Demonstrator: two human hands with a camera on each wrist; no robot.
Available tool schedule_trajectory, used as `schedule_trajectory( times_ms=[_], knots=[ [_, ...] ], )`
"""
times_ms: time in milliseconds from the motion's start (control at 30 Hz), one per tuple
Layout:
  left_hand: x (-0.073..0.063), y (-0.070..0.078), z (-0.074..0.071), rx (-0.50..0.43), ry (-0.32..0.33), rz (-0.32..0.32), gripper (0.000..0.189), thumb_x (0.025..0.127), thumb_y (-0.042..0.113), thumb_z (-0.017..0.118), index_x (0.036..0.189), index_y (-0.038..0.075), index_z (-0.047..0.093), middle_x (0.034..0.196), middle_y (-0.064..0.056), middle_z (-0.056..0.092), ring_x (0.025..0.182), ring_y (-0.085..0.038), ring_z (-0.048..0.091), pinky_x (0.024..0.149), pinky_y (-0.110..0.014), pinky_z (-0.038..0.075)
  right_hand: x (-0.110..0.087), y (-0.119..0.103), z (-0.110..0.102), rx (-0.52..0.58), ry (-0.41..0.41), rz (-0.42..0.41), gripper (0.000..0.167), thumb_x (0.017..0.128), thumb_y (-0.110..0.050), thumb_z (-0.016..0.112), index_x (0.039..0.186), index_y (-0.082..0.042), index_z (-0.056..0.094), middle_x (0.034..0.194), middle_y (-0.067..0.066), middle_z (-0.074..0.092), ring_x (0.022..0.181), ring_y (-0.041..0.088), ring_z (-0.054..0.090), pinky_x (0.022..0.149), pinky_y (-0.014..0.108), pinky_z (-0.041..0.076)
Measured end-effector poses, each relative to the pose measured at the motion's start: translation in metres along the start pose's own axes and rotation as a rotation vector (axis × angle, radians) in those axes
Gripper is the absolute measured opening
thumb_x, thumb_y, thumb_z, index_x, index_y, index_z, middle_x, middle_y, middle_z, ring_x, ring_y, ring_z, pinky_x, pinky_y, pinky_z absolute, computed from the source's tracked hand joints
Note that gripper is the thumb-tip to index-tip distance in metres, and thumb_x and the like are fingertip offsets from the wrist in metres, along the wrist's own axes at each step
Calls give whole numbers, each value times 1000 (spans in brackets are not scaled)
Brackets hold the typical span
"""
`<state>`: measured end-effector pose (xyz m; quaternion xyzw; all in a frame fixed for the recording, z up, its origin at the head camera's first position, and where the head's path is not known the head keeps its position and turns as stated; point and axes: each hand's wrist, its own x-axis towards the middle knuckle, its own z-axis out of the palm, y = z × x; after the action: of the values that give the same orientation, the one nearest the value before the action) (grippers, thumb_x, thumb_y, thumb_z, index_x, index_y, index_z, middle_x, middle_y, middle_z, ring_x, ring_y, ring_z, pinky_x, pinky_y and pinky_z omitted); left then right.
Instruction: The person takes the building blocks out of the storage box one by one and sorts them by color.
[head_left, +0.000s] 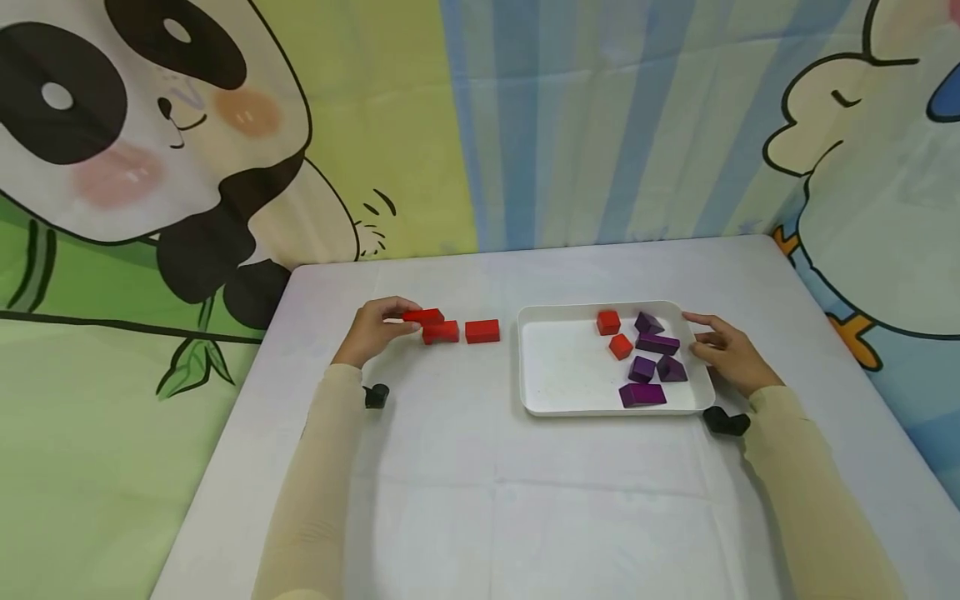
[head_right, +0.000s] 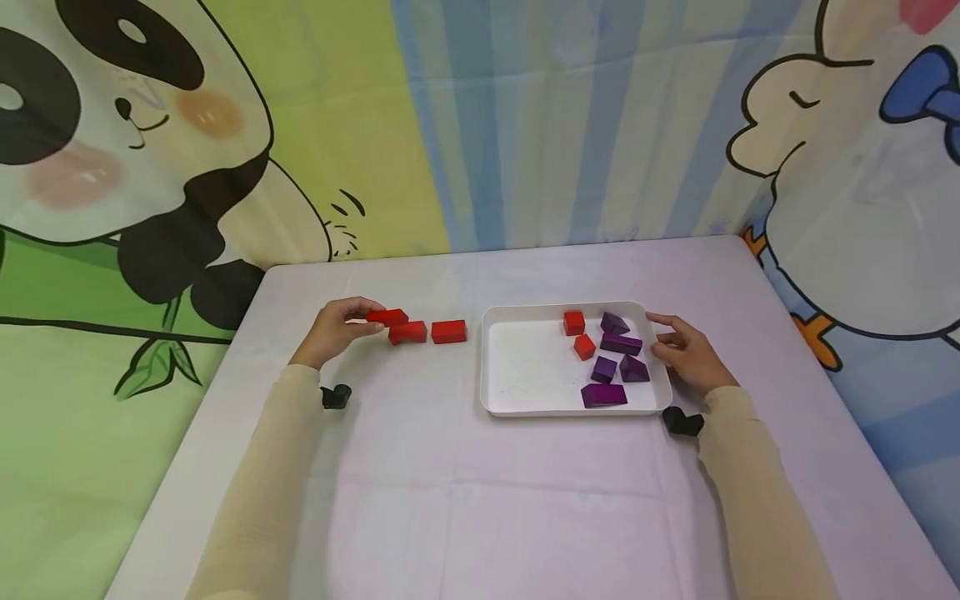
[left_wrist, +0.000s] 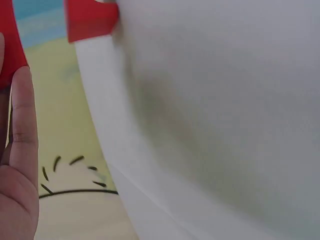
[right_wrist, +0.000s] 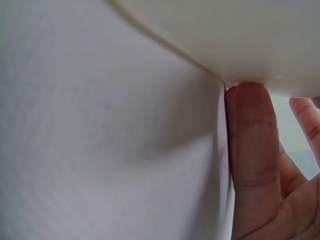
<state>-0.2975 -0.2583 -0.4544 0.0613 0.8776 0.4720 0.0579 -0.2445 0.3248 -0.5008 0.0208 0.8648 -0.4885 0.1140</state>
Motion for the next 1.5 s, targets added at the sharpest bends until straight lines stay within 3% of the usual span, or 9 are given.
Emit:
schedule_trajectory(
  times_ms=[67, 167, 300, 533, 700, 800, 967, 1267, 1500],
  knots=[
    [-1, -6, -4, 32, 26, -16, 27, 98, 7, 81, 125, 6, 76, 127, -16, 74, 126, -35, 64, 107, -52, 53, 0, 0, 0, -1, 2, -1, 65, 114, -24, 54, 172, -14, 27, 156, 40, 41, 135, 55, 50, 82, 19, 53],
    [-1, -13, -10, 80, 48, -35, 27, 99, 6, 80, 125, 5, 76, 127, -18, 73, 126, -37, 62, 108, -54, 52, -1, 0, -1, -10, 1, -1, 65, 114, -25, 54, 172, -15, 26, 156, 39, 41, 136, 55, 49, 95, 38, 60],
    [0, -21, -15, 132, 48, -51, 27, 99, 6, 80, 125, 4, 75, 129, -19, 73, 128, -39, 61, 112, -57, 49, -3, 0, -3, -8, -3, 1, 65, 115, -25, 52, 173, -14, 24, 157, 40, 40, 138, 57, 47, 111, 69, 47],
    [1, -36, -21, 192, 43, -54, 26, 97, 1, 80, 122, 1, 75, 126, -22, 74, 125, -41, 62, 116, -59, 45, -2, 0, -1, 20, -13, 11, 66, 115, -26, 53, 173, -16, 23, 158, 40, 37, 141, 59, 44, 115, 74, 40],
    [4, -43, -17, 202, -1, -93, 25, 97, 1, 80, 122, 3, 75, 125, -20, 74, 124, -39, 61, 115, -58, 44, -3, 1, 0, 3, -10, 9, 65, 115, -25, 52, 173, -14, 24, 156, 40, 40, 138, 57, 47, 112, 68, 47],
    [5, -45, -14, 210, -14, -124, 25, 97, 2, 80, 122, 3, 76, 124, -19, 74, 123, -37, 61, 114, -57, 44, -3, 0, 0, -9, -7, 0, 65, 115, -25, 53, 173, -14, 25, 155, 39, 43, 136, 55, 50, 102, 47, 57],
    [5, -45, -11, 200, -13, -150, 29, 98, 2, 79, 126, 3, 75, 126, -19, 73, 125, -36, 59, 116, -56, 44, -3, -2, 0, 4, -5, -17, 65, 114, -23, 54, 172, -13, 26, 153, 39, 44, 131, 53, 53, 82, 20, 54],
    [5, -39, -18, 172, -39, -143, 52, 94, 7, 85, 143, 8, 69, 142, -17, 69, 135, -37, 59, 118, -56, 46, -2, 0, -2, 33, -4, -9, 67, 113, -23, 55, 172, -14, 26, 155, 39, 40, 134, 53, 49, 78, 17, 52],
    [1, -17, -12, 187, 25, -21, 52, 98, 19, 83, 145, 4, 67, 143, -16, 69, 141, -37, 55, 123, -57, 39, 0, 0, 0, 20, 4, -2, 67, 112, -21, 55, 172, -13, 26, 153, 38, 44, 132, 51, 51, 78, 16, 51]
  ],
)
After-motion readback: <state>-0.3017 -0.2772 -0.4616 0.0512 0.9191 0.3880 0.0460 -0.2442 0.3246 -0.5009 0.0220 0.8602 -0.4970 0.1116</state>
